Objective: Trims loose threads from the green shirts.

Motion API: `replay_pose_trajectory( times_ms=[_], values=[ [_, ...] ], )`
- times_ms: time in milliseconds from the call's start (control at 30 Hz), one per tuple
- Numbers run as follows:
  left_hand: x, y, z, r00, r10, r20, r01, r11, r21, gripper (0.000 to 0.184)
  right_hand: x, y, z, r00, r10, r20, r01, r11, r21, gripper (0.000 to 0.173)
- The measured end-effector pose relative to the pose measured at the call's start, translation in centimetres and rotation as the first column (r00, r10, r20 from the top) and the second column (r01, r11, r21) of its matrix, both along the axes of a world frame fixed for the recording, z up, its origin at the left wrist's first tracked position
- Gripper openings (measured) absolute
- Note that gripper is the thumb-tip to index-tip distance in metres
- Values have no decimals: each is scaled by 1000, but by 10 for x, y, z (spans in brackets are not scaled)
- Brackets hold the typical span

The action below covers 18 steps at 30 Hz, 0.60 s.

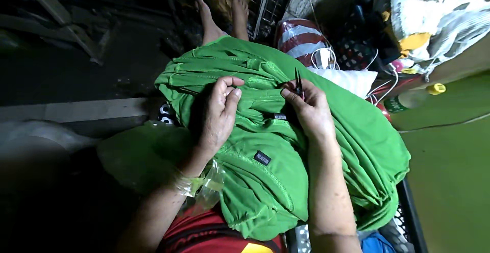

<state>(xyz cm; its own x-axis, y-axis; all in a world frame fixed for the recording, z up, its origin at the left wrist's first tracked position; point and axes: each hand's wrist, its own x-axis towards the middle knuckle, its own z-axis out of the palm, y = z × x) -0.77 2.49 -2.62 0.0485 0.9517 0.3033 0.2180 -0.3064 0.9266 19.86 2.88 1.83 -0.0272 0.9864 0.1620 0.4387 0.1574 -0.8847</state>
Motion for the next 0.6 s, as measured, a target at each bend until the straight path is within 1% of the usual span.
replay_pose_trajectory(
  times_ms=[67, 133, 200, 267, 300, 367, 400, 433, 467, 500, 567, 600],
  values=[
    [-1, 2, 0, 1000, -21, -10, 21, 1000, 8, 25, 1, 1, 0, 1000, 2, -7, -2, 1000, 6, 7],
    [-3, 5, 3, 998, -53, -43, 54, 998, 38, 29, 5, -2, 3, 1000, 6, -29, -6, 1000, 20, 9],
    [-4, 7, 10, 993, -57, -107, 64, 996, 66, 31, 13, -13, 12, 998, 4, -59, 0, 998, 70, 11],
    [-6, 11, 17, 980, -52, -191, 73, 992, 105, 31, 27, -34, 22, 999, -4, -40, 9, 990, 140, 11],
    [-6, 14, 20, 972, -47, -229, 79, 988, 131, 29, 33, -48, 25, 1000, -7, 8, 5, 988, 157, 11],
    [-4, 21, 27, 961, -31, -276, 86, 977, 193, 23, 41, -79, 28, 980, -24, 200, -3, 991, 137, 12],
    [-2, 25, 31, 960, -7, -281, 77, 968, 239, 20, 41, -91, 25, 944, -54, 325, 14, 992, 126, 15],
    [-1, 31, 37, 961, 16, -277, 66, 956, 284, 20, 39, -101, 20, 887, -99, 452, 54, 992, 111, 20],
    [-1, 37, 44, 963, 37, -267, 54, 944, 324, 20, 35, -109, 16, 816, -151, 557, 109, 988, 108, 28],
    [1, 44, 52, 966, 54, -254, 41, 934, 354, 22, 32, -114, 12, 735, -213, 644, 177, 977, 121, 31],
    [6, 56, 70, 969, 86, -231, 10, 923, 384, 23, 34, -121, 12, 584, -326, 743, 309, 936, 168, 25],
    [9, 61, 79, 968, 113, -223, -20, 924, 382, 23, 38, -124, 15, 537, -374, 756, 359, 913, 196, 21]
  ],
)
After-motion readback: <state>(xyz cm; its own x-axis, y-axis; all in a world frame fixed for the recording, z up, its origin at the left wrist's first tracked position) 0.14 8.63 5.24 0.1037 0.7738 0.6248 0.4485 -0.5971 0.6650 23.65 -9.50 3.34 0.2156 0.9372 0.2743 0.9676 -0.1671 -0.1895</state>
